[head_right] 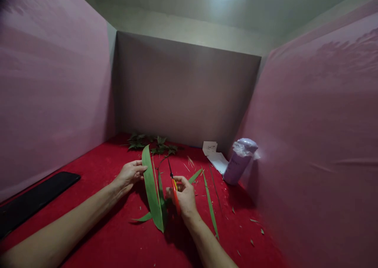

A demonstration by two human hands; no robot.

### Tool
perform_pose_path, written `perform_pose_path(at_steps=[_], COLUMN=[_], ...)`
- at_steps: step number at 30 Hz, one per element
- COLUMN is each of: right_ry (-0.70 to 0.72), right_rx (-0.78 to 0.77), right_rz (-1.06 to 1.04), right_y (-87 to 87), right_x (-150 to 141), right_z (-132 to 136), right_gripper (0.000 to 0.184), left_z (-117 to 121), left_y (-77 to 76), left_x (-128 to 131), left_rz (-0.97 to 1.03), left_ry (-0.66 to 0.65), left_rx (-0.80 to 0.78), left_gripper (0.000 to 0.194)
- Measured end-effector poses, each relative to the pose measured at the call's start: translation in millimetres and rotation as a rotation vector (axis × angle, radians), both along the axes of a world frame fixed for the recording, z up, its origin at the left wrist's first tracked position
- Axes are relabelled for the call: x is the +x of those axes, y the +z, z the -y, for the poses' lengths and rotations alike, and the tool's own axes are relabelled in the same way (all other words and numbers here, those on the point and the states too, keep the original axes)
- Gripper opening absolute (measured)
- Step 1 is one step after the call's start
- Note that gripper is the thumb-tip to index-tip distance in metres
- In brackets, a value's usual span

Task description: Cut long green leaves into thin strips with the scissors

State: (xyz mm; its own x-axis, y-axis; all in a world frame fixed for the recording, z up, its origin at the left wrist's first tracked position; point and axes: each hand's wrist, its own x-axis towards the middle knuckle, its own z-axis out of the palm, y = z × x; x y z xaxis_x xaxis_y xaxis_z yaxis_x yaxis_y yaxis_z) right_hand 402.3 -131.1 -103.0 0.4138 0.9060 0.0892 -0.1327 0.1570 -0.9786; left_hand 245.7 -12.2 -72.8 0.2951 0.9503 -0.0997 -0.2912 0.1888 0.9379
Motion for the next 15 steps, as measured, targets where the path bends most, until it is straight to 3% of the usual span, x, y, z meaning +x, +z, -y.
perform_pose_path(at_steps=[7, 15], right_ry=[-0.002, -0.114], right_rx=[-0.004, 0.033], right_rz=[0.049, 0.308], right_y=[-0.4, -3.4], right_x=[-3, -4], right_z=[2, 6], right_gripper=[0.043, 0.036], left_z=[0, -9], left_y=[2.8, -0.8], left_x=[-1, -6], left_rz=[0.015, 0.054], left_ry=[0.020, 0.079], left_rx=[-0.022, -0.047], left_gripper=[0.019, 0.016])
